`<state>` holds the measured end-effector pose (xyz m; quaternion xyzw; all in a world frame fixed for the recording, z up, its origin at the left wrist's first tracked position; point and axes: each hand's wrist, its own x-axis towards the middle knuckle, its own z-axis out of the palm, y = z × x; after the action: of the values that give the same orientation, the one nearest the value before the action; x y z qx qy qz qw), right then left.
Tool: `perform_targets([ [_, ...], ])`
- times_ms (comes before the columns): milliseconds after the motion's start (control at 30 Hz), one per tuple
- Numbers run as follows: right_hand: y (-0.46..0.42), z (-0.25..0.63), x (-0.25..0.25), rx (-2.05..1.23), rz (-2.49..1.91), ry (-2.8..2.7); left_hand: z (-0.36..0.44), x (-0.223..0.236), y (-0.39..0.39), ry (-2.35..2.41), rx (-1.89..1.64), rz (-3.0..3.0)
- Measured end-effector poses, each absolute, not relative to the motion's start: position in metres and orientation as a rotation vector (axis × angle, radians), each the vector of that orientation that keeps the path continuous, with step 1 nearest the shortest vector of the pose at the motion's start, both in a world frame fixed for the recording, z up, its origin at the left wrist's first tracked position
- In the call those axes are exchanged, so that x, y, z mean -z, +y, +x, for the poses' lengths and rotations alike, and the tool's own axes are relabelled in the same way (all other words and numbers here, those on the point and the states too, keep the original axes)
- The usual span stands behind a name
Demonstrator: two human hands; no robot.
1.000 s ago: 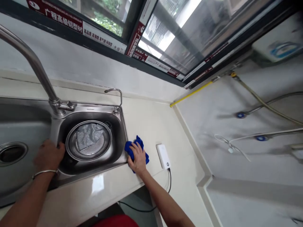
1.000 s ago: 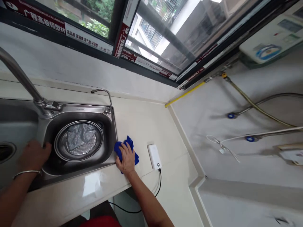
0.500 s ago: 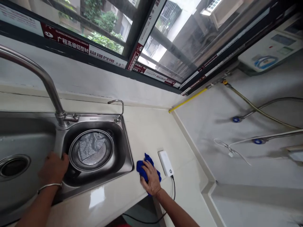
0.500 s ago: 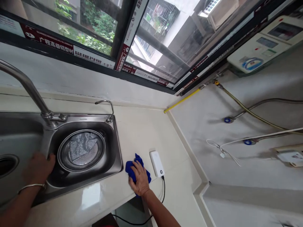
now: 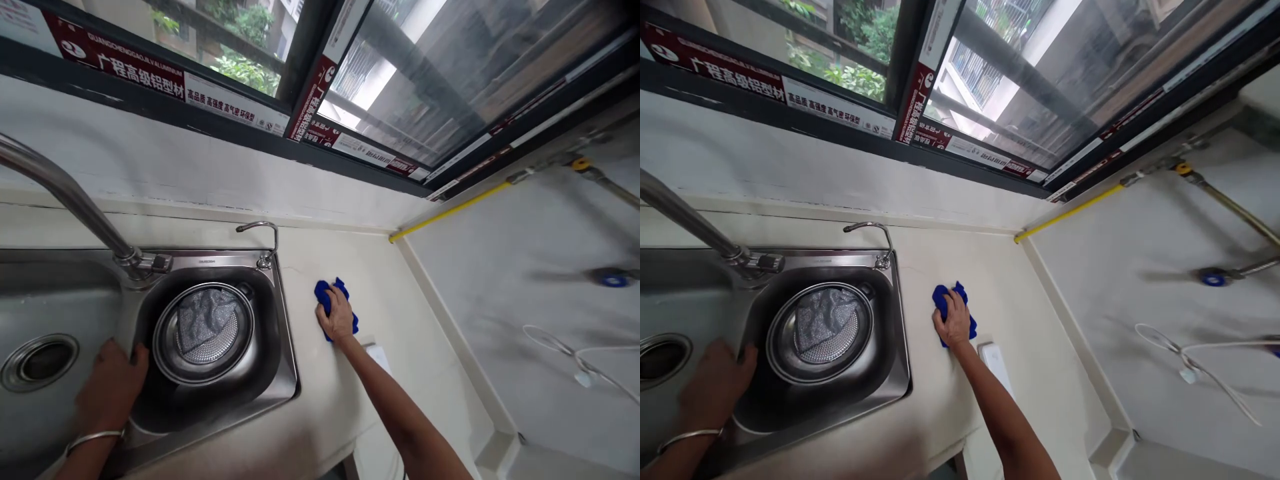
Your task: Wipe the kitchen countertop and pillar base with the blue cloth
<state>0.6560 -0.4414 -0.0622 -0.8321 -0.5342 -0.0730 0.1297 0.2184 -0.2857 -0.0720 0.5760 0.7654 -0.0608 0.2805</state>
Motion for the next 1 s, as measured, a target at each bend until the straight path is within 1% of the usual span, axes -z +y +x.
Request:
perform_targets([
  [333, -0.309, 0.716, 0.062, 0.224, -2.574, -1.315, 0.218, 0.079, -0.285, 2.113, 0.23, 1.584],
  [467, -0.26, 0.711, 0.058, 0.136, -2.627, -1.211, 0.219, 0.079, -0.284, 2.137, 0.304, 1.535],
  [633, -0.209, 0.678, 0.061, 0.08, -2.509, -1.326, 0.218, 0.083, -0.284, 2.159, 0.317, 1.545],
  [733, -0.199, 0.662, 0.064, 0.075, -2.452, -1.39, 0.216, 0.087, -0.285, 2.169, 0.282, 1.586],
  [800, -0.202, 0.656, 0.064, 0.027, -2.358, -1.599, 0.214, 0.09, -0.286, 2.185, 0.27, 1.609],
  [900, -0.213, 0.65, 0.061, -0.06, -2.215, -1.871, 0.215, 0.091, -0.287, 2.203, 0.275, 1.637],
  [1000, -0.234, 0.642, 0.056, -0.109, -2.171, -1.931, 0.219, 0.086, -0.288, 2.206, 0.265, 1.656],
])
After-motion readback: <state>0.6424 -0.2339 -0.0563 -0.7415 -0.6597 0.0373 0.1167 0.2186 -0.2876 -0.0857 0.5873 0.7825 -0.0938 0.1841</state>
